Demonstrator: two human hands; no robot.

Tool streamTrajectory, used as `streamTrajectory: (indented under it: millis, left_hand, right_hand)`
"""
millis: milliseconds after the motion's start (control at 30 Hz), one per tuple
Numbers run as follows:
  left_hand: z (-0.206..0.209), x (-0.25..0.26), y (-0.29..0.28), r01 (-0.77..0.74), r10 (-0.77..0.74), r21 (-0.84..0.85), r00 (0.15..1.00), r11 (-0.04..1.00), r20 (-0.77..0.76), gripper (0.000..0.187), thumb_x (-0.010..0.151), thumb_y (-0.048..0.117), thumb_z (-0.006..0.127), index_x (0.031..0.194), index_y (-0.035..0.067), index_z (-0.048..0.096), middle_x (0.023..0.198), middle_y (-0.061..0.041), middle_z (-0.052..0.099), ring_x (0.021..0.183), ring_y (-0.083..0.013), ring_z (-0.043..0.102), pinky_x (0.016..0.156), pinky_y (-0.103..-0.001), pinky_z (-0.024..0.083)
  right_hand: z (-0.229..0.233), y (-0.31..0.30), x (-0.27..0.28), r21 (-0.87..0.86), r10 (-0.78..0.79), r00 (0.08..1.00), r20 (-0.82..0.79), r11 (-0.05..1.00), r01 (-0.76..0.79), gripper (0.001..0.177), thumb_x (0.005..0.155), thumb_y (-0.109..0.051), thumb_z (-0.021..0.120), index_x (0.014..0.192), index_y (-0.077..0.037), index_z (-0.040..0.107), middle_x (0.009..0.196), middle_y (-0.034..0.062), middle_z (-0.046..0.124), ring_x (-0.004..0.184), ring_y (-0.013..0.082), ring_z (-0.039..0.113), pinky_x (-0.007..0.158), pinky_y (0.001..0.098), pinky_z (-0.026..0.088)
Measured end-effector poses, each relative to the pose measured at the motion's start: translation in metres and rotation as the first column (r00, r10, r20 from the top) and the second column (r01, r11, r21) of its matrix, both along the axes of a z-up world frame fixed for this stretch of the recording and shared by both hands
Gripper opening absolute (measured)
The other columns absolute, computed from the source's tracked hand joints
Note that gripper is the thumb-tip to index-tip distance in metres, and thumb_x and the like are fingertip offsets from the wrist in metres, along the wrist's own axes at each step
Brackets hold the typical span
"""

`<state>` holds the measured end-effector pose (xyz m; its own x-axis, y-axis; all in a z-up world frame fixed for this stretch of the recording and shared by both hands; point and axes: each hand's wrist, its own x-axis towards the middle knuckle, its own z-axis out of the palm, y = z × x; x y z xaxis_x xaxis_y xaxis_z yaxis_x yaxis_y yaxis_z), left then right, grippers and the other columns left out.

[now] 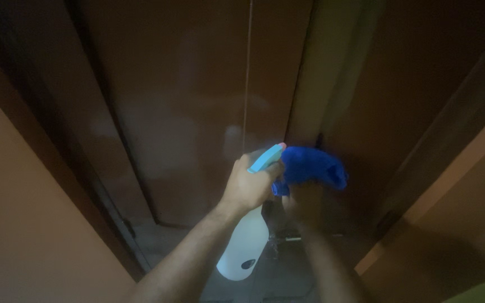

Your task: The person sprays a cleaning solution onto a brown wooden door and wipes it with a blue cloth. They systematically clean the upper, middle, and lower sections of the door, including the handle and lock area.

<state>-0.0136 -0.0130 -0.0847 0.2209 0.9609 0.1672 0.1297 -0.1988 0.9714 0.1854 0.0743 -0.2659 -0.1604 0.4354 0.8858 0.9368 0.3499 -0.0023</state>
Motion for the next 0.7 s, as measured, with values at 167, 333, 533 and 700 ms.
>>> streamTrajectory:
  millis: [167, 333, 533, 700]
  left_hand:
    - [0.0, -0.001, 0.0, -0.001, -0.001, 0.042, 0.999, 0.999, 0.048, 0.03, 0.091, 0.022, 0.061, 0.111, 0.004, 0.074, 0.088, -0.011, 0.077, 0.06, -0.0176, 0.069, 0.056, -0.033, 0.058]
    - [-0.001, -0.002, 0.003, 0.009, -0.011, 0.049, 0.999, 0.999, 0.048, 0.027, 0.091, 0.021, 0.06, 0.109, 0.004, 0.072, 0.089, -0.008, 0.077, 0.062, -0.0141, 0.071, 0.056, -0.031, 0.061]
    - [-0.003, -0.002, 0.003, -0.004, -0.002, 0.062, 0.995, 0.998, 0.103, 0.028, 0.089, 0.019, 0.061, 0.108, 0.002, 0.073, 0.081, -0.009, 0.076, 0.058, -0.0153, 0.068, 0.055, -0.032, 0.058]
    - [-0.003, -0.004, 0.004, -0.015, 0.013, 0.047, 0.999, 0.999, 0.045, 0.029, 0.089, 0.02, 0.062, 0.112, 0.005, 0.071, 0.075, -0.01, 0.071, 0.06, -0.0154, 0.071, 0.058, -0.032, 0.06]
  right_hand:
    - [0.016, 0.008, 0.005, 0.073, 0.004, 1.0, 0.024, 0.997, -0.006, 0.037, 0.088, -0.022, 0.067, 0.124, -0.013, 0.066, 0.114, 0.0184, 0.067, 0.106, 0.044, 0.061, 0.093, 0.0609, 0.042]
    - [0.034, 0.013, 0.006, 0.141, 0.018, 0.998, 0.058, 0.99, -0.026, 0.04, 0.088, -0.024, 0.065, 0.126, -0.013, 0.066, 0.12, 0.0189, 0.065, 0.113, 0.0449, 0.059, 0.099, 0.063, 0.04]
    - [0.057, 0.01, 0.003, 0.115, 0.045, 0.999, 0.028, 0.992, -0.048, 0.039, 0.092, -0.028, 0.064, 0.128, -0.014, 0.066, 0.126, 0.0191, 0.065, 0.121, 0.0456, 0.058, 0.103, 0.064, 0.039]
    - [0.073, 0.01, 0.0, 0.047, -0.059, 0.998, 0.018, 0.997, 0.058, 0.042, 0.094, -0.038, 0.067, 0.128, -0.014, 0.068, 0.125, 0.0183, 0.068, 0.12, 0.044, 0.058, 0.101, 0.0658, 0.038]
